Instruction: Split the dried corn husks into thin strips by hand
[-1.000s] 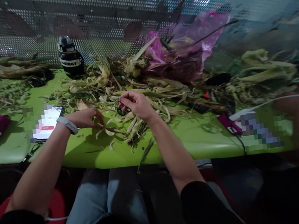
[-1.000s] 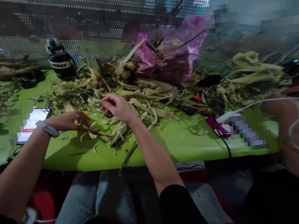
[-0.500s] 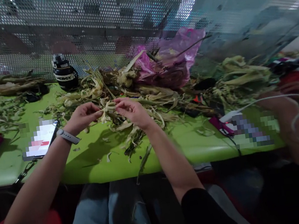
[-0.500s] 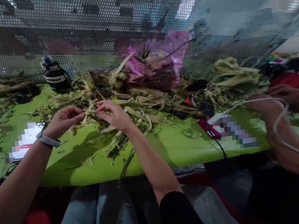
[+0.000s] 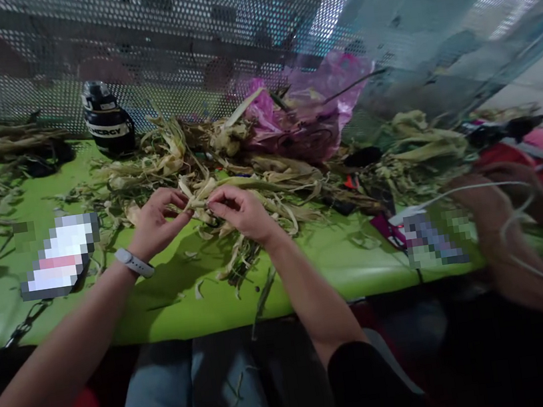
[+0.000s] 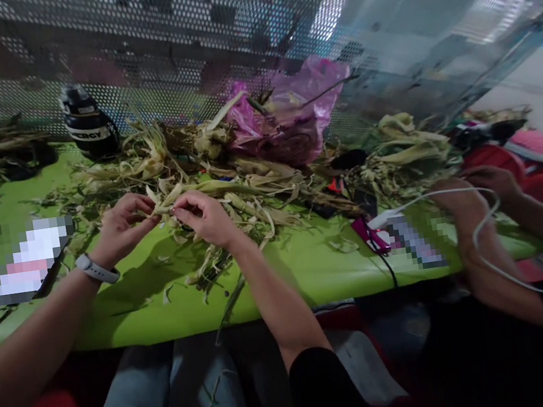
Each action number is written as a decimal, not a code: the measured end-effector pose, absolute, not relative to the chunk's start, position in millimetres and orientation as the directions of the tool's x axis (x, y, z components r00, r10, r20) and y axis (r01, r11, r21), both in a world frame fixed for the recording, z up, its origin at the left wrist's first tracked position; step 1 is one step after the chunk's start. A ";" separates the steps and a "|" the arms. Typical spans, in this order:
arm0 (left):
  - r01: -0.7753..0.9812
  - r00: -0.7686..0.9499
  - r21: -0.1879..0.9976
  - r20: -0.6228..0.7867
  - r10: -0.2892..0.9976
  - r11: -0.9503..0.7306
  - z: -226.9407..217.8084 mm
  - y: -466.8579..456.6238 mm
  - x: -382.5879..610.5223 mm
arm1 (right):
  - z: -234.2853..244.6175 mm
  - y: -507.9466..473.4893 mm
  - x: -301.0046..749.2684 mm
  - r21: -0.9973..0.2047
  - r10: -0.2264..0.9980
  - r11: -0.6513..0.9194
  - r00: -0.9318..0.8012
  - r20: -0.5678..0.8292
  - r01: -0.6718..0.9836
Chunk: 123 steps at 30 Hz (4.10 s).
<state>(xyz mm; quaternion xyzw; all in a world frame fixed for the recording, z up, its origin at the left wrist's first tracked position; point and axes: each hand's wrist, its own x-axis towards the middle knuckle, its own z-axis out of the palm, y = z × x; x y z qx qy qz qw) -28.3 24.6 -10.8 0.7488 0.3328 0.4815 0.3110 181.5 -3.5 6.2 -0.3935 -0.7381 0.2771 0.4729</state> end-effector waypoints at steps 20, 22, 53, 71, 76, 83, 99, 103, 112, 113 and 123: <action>-0.155 0.513 0.962 0.274 0.814 -0.226 -5.8 16.6 -26.5 | 5.4 -4.1 177.8 -0.869 0.885 0.441 -0.269 0.380 0.223; -0.153 0.505 0.963 0.270 0.820 -0.223 -7.0 16.9 -26.0 | 4.2 -3.9 177.0 -0.891 0.903 0.401 -0.255 0.346 0.211; -0.215 0.449 0.969 0.208 0.869 -0.121 -14.0 22.8 -26.3 | 3.9 -3.8 179.7 -0.861 0.871 0.481 -0.203 0.448 0.163; -0.253 0.407 0.967 0.134 0.904 -0.029 -15.4 18.9 -22.8 | 6.9 -11.7 172.9 -0.978 0.940 0.202 -0.290 0.179 0.050; -0.299 0.410 0.953 0.169 0.896 -0.043 -19.0 20.3 -22.2 | 8.1 -10.5 172.8 -0.988 0.944 0.152 -0.302 0.134 0.034; -0.278 0.514 0.956 0.228 0.827 -0.091 -14.0 18.1 -25.2 | 14.0 -11.3 174.9 -0.994 0.956 0.113 -0.272 0.110 -0.004; -0.193 0.539 0.980 0.152 0.829 -0.054 -8.7 19.0 -29.6 | 17.1 -14.4 180.0 -0.993 0.926 0.118 -0.363 0.102 0.023; -0.167 0.494 0.979 0.188 0.849 -0.120 -8.5 19.0 -28.3 | 17.6 -16.8 180.0 -0.990 0.922 0.136 -0.370 0.112 0.037; -0.116 0.313 0.946 0.325 0.893 -0.304 -14.3 19.6 -26.5 | 12.8 -15.0 177.1 -0.992 0.920 0.125 -0.377 0.105 0.029; -0.111 0.304 0.941 0.339 0.891 -0.320 -14.1 19.0 -26.0 | 11.8 -14.3 176.4 -0.992 0.920 0.125 -0.377 0.105 0.030; -0.177 0.423 0.965 0.252 0.870 -0.194 -7.0 12.7 -25.5 | 14.7 -12.9 173.6 -1.000 0.950 0.009 -0.312 0.016 -0.024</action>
